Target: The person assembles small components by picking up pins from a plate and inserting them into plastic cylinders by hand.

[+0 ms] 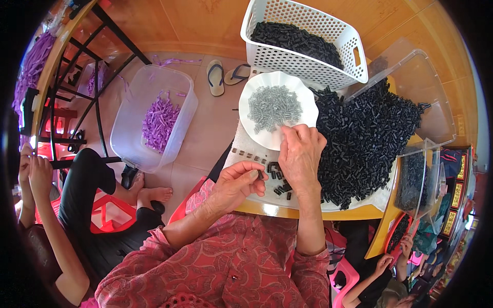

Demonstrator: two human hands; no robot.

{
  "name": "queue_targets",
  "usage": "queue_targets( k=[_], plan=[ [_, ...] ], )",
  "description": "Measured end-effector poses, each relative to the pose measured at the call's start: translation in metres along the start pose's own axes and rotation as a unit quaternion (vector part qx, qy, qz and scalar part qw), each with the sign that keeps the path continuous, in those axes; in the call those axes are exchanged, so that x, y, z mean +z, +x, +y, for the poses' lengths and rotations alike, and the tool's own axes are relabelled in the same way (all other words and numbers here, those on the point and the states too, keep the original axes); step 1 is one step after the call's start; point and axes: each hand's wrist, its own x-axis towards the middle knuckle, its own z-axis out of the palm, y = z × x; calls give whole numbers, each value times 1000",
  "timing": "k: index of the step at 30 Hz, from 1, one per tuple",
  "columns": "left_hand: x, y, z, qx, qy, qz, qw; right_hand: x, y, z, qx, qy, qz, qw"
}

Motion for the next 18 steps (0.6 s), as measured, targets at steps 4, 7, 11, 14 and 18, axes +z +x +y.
queue_targets(
  k=[4,7,11,14,18],
  plan=[
    [1,0,0,0,-5,-5,1000,5,3,1,0,-20,9,1000],
    [1,0,0,-7,3,2,1000,8,4,2,3,-16,7,1000],
    [-1,0,-1,-2,-2,-1,1000,9,9,2,26,4,-12,1000],
    [0,0,0,-5,-5,-1,1000,9,11,4,35,-4,-36,999],
    [-1,1,3,7,-47,-15,999,11,8,1,14,-32,-25,999]
  ],
)
